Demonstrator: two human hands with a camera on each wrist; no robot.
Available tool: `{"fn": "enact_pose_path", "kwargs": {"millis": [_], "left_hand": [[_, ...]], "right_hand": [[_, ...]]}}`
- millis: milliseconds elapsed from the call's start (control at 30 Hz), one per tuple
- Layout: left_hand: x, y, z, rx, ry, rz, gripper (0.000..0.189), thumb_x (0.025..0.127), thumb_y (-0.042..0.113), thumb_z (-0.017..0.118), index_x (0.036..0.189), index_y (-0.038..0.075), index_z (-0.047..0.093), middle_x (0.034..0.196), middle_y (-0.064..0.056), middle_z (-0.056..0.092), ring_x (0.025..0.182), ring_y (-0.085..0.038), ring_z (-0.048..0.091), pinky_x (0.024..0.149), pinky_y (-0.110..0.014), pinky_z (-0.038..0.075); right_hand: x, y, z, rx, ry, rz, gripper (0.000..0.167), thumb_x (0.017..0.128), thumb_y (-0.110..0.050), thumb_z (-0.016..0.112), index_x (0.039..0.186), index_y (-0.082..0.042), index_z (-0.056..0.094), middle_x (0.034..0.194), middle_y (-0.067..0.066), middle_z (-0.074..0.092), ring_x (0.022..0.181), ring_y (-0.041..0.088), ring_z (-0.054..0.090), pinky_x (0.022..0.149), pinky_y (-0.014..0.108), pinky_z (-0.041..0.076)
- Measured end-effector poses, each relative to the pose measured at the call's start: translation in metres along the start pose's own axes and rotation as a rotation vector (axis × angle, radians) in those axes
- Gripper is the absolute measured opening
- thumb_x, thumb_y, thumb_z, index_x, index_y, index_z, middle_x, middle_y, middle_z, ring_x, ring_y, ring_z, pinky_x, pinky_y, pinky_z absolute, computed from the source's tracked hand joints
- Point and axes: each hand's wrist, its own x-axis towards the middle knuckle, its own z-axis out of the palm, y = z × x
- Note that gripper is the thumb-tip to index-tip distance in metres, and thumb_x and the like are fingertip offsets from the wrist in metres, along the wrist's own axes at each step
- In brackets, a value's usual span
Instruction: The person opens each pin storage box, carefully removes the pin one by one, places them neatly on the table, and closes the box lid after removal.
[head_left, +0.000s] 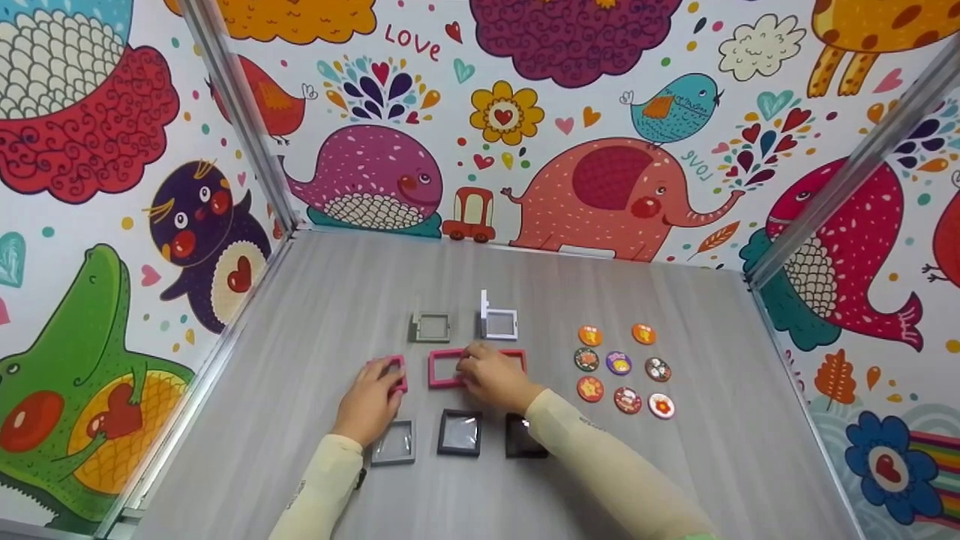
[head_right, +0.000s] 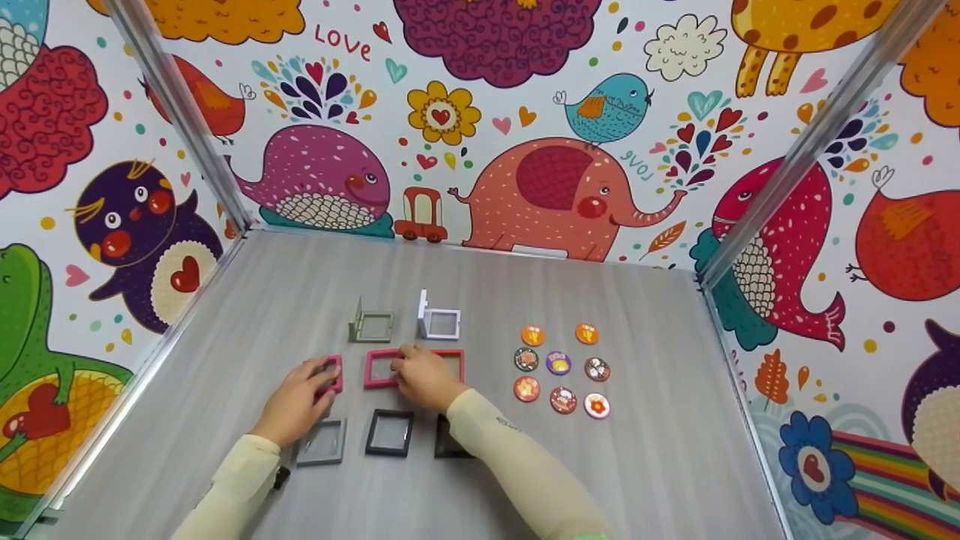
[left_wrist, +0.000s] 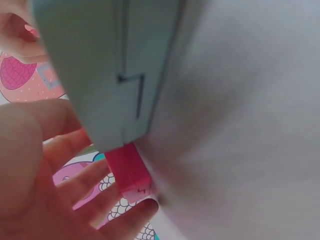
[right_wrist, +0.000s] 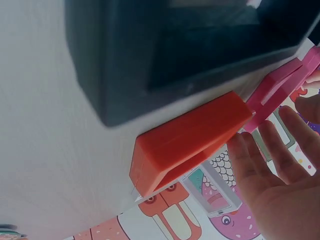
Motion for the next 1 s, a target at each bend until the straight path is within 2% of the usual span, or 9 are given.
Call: {"fn": "enact_pose_path", "kwargs": {"millis": [233, 367, 500, 600, 733, 867, 1000], "left_hand": [[0.001, 0.003, -0.003, 0.01, -0.007, 0.007, 0.037, 0.098, 0.011, 0.08, 0.133, 0.001, 0.075, 0.149, -0.022, 0.06, 0.14, -0.046, 0.052, 0.114, -0.061, 0.047], [0.01, 0.005, -0.007, 0.045, -0.01, 0.031, 0.033, 0.098, 0.013, 0.08, 0.128, -0.001, 0.077, 0.141, -0.024, 0.064, 0.132, -0.046, 0.058, 0.109, -0.061, 0.05], [0.026, 0.01, -0.015, 0.06, -0.014, 0.008, 0.03, 0.099, 0.013, 0.077, 0.124, -0.005, 0.075, 0.132, -0.025, 0.067, 0.122, -0.047, 0.063, 0.104, -0.06, 0.054], [0.044, 0.017, -0.02, 0.037, 0.023, 0.001, 0.036, 0.101, 0.011, 0.076, 0.13, -0.009, 0.068, 0.129, -0.026, 0.066, 0.119, -0.047, 0.064, 0.104, -0.059, 0.054], [0.071, 0.026, -0.023, 0.008, 0.083, 0.041, 0.043, 0.103, 0.009, 0.072, 0.14, -0.011, 0.062, 0.13, -0.027, 0.064, 0.122, -0.046, 0.062, 0.106, -0.058, 0.053], [0.088, 0.031, -0.023, 0.014, 0.074, 0.058, 0.039, 0.106, 0.009, 0.069, 0.141, -0.009, 0.064, 0.135, -0.024, 0.064, 0.128, -0.043, 0.06, 0.109, -0.055, 0.052], [0.095, 0.033, -0.017, 0.0, 0.041, 0.053, 0.035, 0.106, 0.007, 0.067, 0.136, -0.009, 0.068, 0.136, -0.022, 0.066, 0.13, -0.041, 0.06, 0.111, -0.053, 0.051]], "right_hand": [[0.002, -0.002, 0.002, 0.005, -0.057, 0.062, 0.011, 0.102, -0.016, 0.077, 0.112, -0.012, 0.079, 0.111, 0.002, 0.066, 0.105, 0.02, 0.064, 0.089, 0.033, 0.06], [0.005, -0.003, 0.003, 0.007, -0.091, 0.087, 0.012, 0.103, -0.016, 0.075, 0.114, -0.011, 0.078, 0.107, 0.001, 0.063, 0.1, 0.018, 0.063, 0.087, 0.032, 0.059], [0.005, -0.003, 0.004, 0.006, -0.094, 0.085, 0.013, 0.103, -0.015, 0.076, 0.115, -0.011, 0.078, 0.106, 0.001, 0.063, 0.099, 0.016, 0.064, 0.088, 0.031, 0.059], [0.004, -0.002, 0.004, 0.014, -0.09, 0.082, 0.014, 0.101, -0.013, 0.077, 0.115, -0.01, 0.078, 0.107, 0.001, 0.064, 0.099, 0.017, 0.065, 0.088, 0.03, 0.059], [0.004, -0.002, 0.002, 0.032, -0.081, 0.08, 0.015, 0.1, -0.01, 0.078, 0.114, -0.009, 0.078, 0.106, 0.002, 0.065, 0.098, 0.017, 0.066, 0.088, 0.03, 0.06], [0.004, -0.002, 0.001, 0.052, -0.089, 0.088, 0.018, 0.099, -0.008, 0.078, 0.117, -0.008, 0.079, 0.107, 0.002, 0.066, 0.099, 0.016, 0.067, 0.088, 0.03, 0.06], [0.004, -0.002, 0.003, 0.049, -0.088, 0.088, 0.02, 0.098, -0.006, 0.078, 0.117, -0.008, 0.079, 0.107, 0.001, 0.067, 0.097, 0.015, 0.067, 0.087, 0.028, 0.06]]}}
